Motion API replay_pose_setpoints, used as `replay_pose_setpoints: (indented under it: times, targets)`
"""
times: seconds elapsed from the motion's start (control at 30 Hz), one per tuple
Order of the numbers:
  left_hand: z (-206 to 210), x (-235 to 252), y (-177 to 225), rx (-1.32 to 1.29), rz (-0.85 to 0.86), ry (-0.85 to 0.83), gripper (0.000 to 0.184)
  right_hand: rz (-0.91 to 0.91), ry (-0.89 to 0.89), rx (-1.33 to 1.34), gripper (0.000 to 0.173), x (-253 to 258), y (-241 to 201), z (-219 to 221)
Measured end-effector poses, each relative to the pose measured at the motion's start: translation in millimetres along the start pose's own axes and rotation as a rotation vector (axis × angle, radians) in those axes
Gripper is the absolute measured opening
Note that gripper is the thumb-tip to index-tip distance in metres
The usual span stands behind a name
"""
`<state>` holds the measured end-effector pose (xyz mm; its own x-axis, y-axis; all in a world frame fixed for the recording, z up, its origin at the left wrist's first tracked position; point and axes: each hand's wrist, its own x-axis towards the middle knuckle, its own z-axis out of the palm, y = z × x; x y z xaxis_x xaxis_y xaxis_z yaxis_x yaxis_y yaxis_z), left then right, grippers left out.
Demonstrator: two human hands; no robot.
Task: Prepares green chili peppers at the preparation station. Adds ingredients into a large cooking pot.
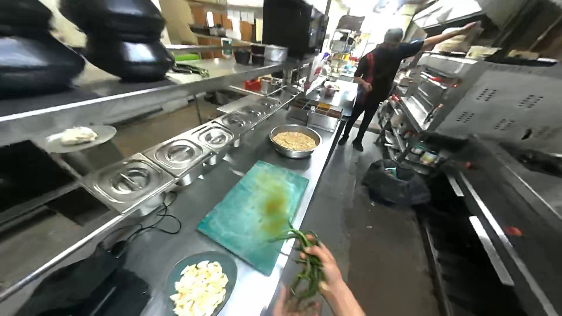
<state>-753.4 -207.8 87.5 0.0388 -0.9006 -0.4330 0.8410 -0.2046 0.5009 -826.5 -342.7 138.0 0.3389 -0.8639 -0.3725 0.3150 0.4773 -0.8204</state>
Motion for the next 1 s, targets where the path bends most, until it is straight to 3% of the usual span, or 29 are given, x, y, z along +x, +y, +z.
replay_pose_setpoints:
  times: [0.13, 0.27, 0.43, 0.57, 0.67, 0.8, 0.87, 1.0]
  targets:
    - [10.7, 71.1, 58.3, -0.128, 0.067, 0.286, 0.052, 0.128, -0.053, -0.076, 0.034, 118.5, 3.1, 36.7]
    - [-10.3, 130.1, 96.7, 0.009, 0.263, 0.533, 0.028, 0.197, -0.131, -0.195, 0.035, 214.1, 25.6, 62.8]
    - [-23.5, 167.3, 121.8, 0.217, 0.494, 0.788, 0.027, 0.312, -0.503, -0.626, 0.04, 291.4, 16.6, 83.0]
    - [-19.9, 175.2, 119.7, 0.369, 0.477, 0.969, 0.039, 0.15, -0.785, -1.131, 0.042, 333.4, -21.4, 92.1]
    - [-14.0, 178.6, 104.5, 0.444, 0.448, 1.163, 0.038, 0.049, -0.971, -1.331, 0.032, 370.3, -32.7, 94.6]
    - [2.2, 182.1, 89.3, 0.39, 0.496, 1.355, 0.042, -0.119, -1.062, -1.286, 0.023, 394.3, -42.3, 105.9]
    - [10.0, 178.7, 79.6, 0.406, 0.462, 1.428, 0.044, -0.297, -1.104, -1.16, 0.022, 390.7, -44.6, 106.4]
    - [21.4, 173.0, 65.1, 0.676, 0.406, 1.623, 0.03, -0.453, -1.335, -0.895, 0.021, 355.6, -43.2, 108.5]
